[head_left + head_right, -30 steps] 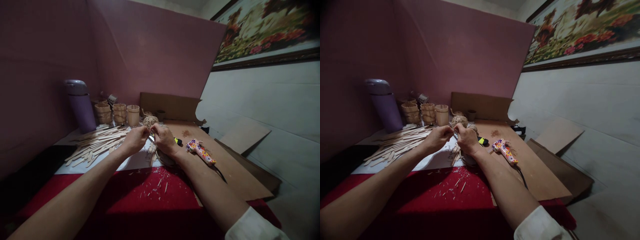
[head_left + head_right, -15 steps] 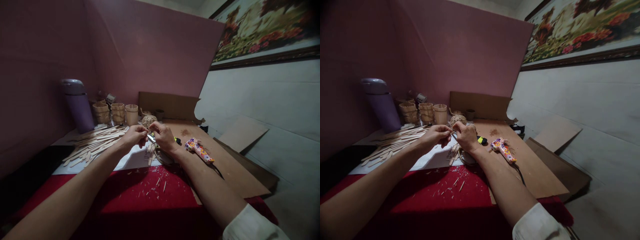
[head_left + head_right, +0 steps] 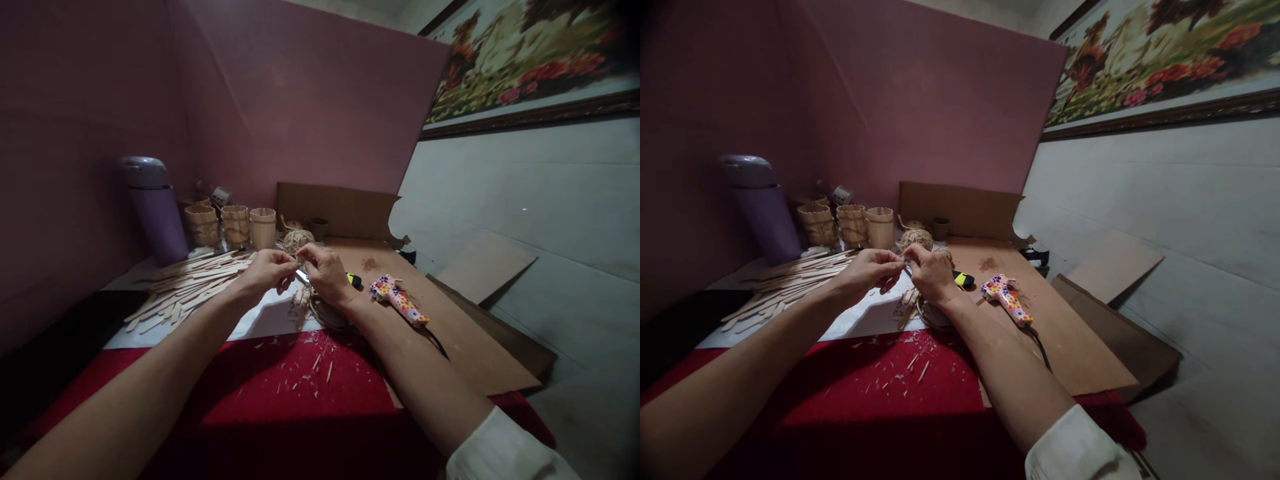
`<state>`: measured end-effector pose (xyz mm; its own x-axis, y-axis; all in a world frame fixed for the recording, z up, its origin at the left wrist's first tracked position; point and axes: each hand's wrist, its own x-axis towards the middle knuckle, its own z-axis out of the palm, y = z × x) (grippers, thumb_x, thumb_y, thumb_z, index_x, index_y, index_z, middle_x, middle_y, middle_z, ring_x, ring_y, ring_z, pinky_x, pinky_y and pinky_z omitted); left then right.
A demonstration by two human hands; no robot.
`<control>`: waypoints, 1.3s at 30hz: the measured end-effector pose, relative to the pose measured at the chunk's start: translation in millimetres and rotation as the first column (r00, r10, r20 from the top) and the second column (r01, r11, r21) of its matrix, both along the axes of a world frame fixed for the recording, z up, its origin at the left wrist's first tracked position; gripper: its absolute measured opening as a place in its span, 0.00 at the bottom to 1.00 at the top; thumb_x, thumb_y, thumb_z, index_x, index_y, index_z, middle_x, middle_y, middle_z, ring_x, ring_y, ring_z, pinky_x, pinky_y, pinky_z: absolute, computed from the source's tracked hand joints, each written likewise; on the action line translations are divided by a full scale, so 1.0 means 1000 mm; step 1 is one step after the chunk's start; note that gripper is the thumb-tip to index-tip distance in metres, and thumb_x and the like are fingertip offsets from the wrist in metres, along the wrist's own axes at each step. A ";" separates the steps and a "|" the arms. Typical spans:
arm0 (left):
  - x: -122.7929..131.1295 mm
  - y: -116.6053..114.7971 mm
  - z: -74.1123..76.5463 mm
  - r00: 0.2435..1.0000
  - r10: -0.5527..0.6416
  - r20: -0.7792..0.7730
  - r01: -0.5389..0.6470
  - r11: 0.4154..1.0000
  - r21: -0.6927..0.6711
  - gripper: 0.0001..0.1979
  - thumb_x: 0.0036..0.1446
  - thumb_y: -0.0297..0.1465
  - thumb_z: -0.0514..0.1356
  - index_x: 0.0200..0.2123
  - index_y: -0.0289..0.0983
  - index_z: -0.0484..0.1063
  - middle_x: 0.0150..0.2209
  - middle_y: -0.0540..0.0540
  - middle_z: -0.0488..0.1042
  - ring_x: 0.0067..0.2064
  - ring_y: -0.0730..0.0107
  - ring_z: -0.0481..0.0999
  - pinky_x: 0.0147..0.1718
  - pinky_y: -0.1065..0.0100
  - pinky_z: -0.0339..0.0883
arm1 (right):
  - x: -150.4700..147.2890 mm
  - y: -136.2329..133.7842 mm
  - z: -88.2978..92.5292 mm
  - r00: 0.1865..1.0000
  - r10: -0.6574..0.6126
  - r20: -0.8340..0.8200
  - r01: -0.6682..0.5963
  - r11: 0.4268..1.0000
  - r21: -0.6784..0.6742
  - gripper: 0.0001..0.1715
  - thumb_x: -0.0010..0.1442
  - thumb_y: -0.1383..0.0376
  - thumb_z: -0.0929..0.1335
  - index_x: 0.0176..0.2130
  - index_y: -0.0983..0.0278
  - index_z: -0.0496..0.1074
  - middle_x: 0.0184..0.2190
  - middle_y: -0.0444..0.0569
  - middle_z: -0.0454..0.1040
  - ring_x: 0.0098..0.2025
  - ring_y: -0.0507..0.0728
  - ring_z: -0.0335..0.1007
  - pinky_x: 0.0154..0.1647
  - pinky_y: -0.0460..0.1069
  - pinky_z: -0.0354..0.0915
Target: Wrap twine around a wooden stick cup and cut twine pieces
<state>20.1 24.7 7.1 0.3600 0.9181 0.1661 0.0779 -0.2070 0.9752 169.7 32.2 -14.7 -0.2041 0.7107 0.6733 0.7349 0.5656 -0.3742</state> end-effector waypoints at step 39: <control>0.000 0.011 -0.009 0.854 0.428 -0.295 -0.294 0.865 0.406 0.06 0.50 0.29 0.54 0.23 0.36 0.66 0.14 0.54 0.64 0.18 0.75 0.61 0.19 0.73 0.50 | -0.008 -0.020 0.015 0.937 -0.231 0.263 0.224 0.973 0.055 0.10 0.56 0.66 0.65 0.30 0.61 0.77 0.39 0.53 0.71 0.39 0.58 0.63 0.34 0.50 0.57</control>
